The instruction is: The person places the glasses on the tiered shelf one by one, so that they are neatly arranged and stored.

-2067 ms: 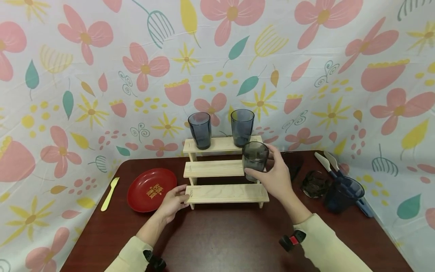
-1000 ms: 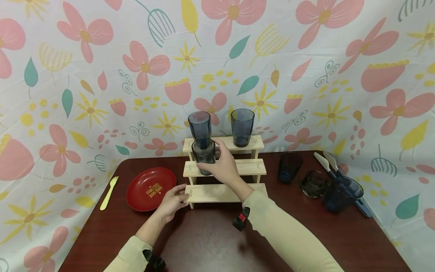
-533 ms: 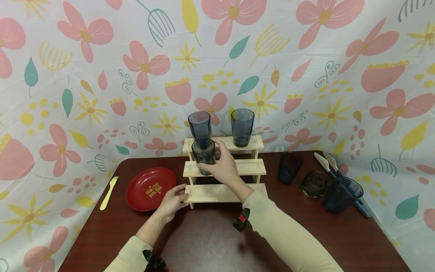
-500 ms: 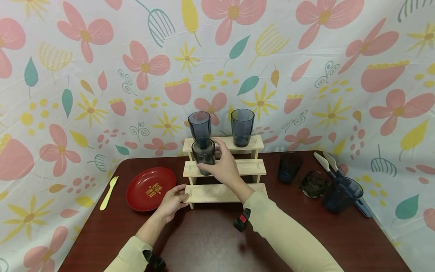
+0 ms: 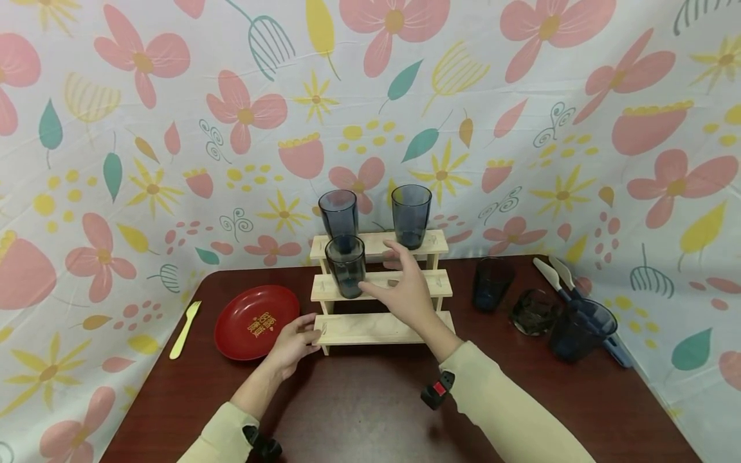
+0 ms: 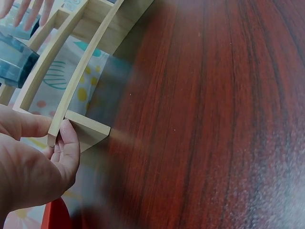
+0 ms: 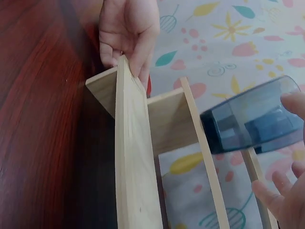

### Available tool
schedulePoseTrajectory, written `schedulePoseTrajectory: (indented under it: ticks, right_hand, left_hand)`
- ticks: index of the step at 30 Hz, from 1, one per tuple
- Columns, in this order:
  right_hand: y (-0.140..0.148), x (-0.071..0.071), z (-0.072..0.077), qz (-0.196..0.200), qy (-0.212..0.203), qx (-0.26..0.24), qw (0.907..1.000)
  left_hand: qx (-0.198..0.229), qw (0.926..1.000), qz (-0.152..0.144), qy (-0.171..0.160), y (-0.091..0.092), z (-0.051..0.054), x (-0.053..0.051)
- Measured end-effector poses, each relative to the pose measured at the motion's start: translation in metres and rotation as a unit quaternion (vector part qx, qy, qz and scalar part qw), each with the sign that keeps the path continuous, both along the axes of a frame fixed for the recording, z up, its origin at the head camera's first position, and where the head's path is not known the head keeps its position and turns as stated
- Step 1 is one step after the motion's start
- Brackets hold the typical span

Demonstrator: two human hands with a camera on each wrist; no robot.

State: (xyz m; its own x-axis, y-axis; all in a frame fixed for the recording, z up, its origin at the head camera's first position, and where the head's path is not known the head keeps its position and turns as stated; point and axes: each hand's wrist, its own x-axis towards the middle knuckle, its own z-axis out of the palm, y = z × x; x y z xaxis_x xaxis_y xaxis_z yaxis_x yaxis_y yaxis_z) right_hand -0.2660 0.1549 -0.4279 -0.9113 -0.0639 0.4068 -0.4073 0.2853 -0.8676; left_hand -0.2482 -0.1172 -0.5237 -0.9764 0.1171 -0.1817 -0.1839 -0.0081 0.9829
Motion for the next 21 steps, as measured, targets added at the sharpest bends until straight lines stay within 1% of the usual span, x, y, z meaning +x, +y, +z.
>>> schedulePoseTrajectory:
  ticks: [3,6,10,12,16,19,21]
  right_hand:
    - [0.012,0.004,-0.003,-0.015,0.022,-0.013,0.9996]
    - [0.024,0.007,-0.007,-0.04,0.05,-0.034,0.9974]
    - [0.039,0.009,-0.013,-0.083,0.088,-0.074,0.9899]
    - [0.045,0.011,-0.014,-0.112,0.107,-0.091,0.9837]
    - [0.054,0.02,-0.006,-0.182,0.15,-0.102,0.9664]
    - [0.061,0.024,-0.001,-0.24,0.169,-0.098,0.951]
    - [0.067,0.023,-0.004,-0.275,0.171,-0.096,0.9412]
  left_hand:
    - [-0.002,1.0,-0.003,0.002,0.0,0.0,0.0]
    - [-0.003,1.0,-0.003,0.001,0.0,0.001,0.001]
    - [-0.003,1.0,-0.001,-0.001,-0.001,0.0,0.001]
    - [-0.002,1.0,-0.001,-0.001,-0.001,0.0,0.001]
    - [0.0,1.0,-0.003,-0.002,-0.002,-0.001,0.001]
    - [-0.001,1.0,-0.003,-0.001,-0.002,-0.002,0.001]
    - [-0.002,1.0,-0.003,-0.001,-0.002,-0.002,0.001]
